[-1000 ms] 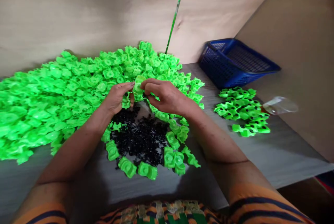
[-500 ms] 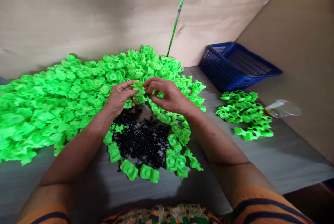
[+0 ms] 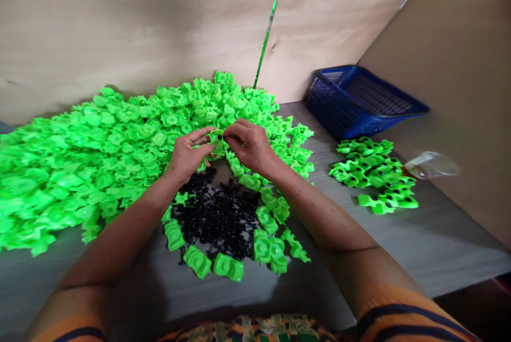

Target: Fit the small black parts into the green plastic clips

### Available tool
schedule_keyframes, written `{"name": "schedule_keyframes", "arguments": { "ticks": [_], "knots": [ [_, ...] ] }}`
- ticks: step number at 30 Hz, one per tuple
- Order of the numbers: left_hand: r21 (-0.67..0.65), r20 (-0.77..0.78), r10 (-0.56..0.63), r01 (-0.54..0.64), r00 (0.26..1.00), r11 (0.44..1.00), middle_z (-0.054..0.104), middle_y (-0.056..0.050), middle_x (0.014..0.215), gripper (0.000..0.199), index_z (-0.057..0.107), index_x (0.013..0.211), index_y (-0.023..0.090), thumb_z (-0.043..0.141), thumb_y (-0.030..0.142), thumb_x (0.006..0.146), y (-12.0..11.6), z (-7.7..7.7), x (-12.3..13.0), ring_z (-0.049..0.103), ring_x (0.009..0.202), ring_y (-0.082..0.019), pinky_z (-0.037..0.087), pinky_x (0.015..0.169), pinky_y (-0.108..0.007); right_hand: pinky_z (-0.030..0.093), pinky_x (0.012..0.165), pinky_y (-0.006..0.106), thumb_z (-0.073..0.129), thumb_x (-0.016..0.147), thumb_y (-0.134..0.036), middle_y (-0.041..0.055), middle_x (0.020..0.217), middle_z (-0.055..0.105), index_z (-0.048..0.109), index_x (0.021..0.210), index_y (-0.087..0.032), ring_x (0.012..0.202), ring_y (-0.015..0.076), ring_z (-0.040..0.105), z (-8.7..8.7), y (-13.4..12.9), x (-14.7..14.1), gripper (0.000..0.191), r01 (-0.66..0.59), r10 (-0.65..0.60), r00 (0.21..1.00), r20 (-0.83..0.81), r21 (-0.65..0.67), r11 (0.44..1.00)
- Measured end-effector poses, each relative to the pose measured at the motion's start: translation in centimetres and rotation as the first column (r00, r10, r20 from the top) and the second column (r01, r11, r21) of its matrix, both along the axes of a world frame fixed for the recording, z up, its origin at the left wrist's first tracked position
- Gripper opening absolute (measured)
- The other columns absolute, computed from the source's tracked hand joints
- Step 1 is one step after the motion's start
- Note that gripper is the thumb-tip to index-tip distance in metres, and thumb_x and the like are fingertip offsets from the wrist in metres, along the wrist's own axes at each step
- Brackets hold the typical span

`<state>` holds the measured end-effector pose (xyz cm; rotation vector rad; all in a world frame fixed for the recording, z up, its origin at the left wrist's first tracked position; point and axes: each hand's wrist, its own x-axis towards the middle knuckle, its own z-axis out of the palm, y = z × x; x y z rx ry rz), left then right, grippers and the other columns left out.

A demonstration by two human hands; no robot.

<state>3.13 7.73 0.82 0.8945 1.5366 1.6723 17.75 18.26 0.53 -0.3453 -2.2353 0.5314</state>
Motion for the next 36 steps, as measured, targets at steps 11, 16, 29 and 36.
{"name": "schedule_keyframes", "arguments": {
  "ticks": [11, 16, 29, 36],
  "knots": [
    [0.003, -0.005, -0.038, 0.038, 0.999, 0.999, 0.079, -0.013, 0.113, 0.060, 0.081, 0.111, 0.012, 0.085, 0.027, 0.054, -0.1, -0.3, 0.1, 0.068, 0.056, -0.015, 0.051, 0.037, -0.023, 0.040, 0.071, 0.028, 0.052, 0.097, -0.014, 0.0012, 0.082, 0.058, 0.059, 0.088, -0.020, 0.074, 0.0149, 0.050, -1.2, -1.3, -0.8, 0.014, 0.061, -0.058, 0.993, -0.104, 0.024, 0.998],
    [0.014, 0.034, -0.054, 0.054, 0.998, 0.998, 0.079, -0.009, 0.101, 0.059, 0.080, 0.109, 0.013, 0.086, 0.028, 0.052, -0.2, -0.1, 0.1, 0.067, 0.054, -0.015, 0.049, 0.036, -0.022, 0.038, 0.069, 0.028, 0.051, 0.097, -0.012, 0.0013, 0.082, 0.056, 0.057, 0.085, -0.021, 0.072, 0.0147, 0.048, -1.0, -1.5, -0.8, 0.015, 0.064, -0.060, 0.993, -0.102, 0.037, 0.997],
    [0.082, 0.041, -0.092, 0.089, 0.995, 0.993, 0.070, -0.001, 0.075, 0.053, 0.082, 0.104, 0.015, 0.093, 0.041, 0.059, -0.3, -0.1, 0.0, 0.063, 0.056, -0.014, 0.048, 0.038, -0.021, 0.040, 0.069, 0.027, 0.050, 0.097, -0.014, 0.0011, 0.082, 0.055, 0.056, 0.086, -0.021, 0.073, 0.0141, 0.049, -0.7, -1.7, -0.7, 0.015, 0.056, -0.051, 0.990, -0.128, 0.039, 0.998],
    [0.121, 0.030, -0.051, 0.047, 0.998, 0.992, 0.066, 0.000, 0.072, 0.050, 0.084, 0.101, 0.016, 0.095, 0.040, 0.058, -0.4, 0.0, -0.2, 0.066, 0.057, -0.016, 0.046, 0.037, -0.021, 0.041, 0.062, 0.025, 0.065, 0.091, -0.027, -0.0030, 0.077, 0.057, 0.057, 0.092, -0.021, 0.066, 0.0104, 0.049, -0.7, -0.8, -0.5, 0.010, -0.066, 0.029, 0.988, -0.152, -0.245, 0.967]
  ]
}}
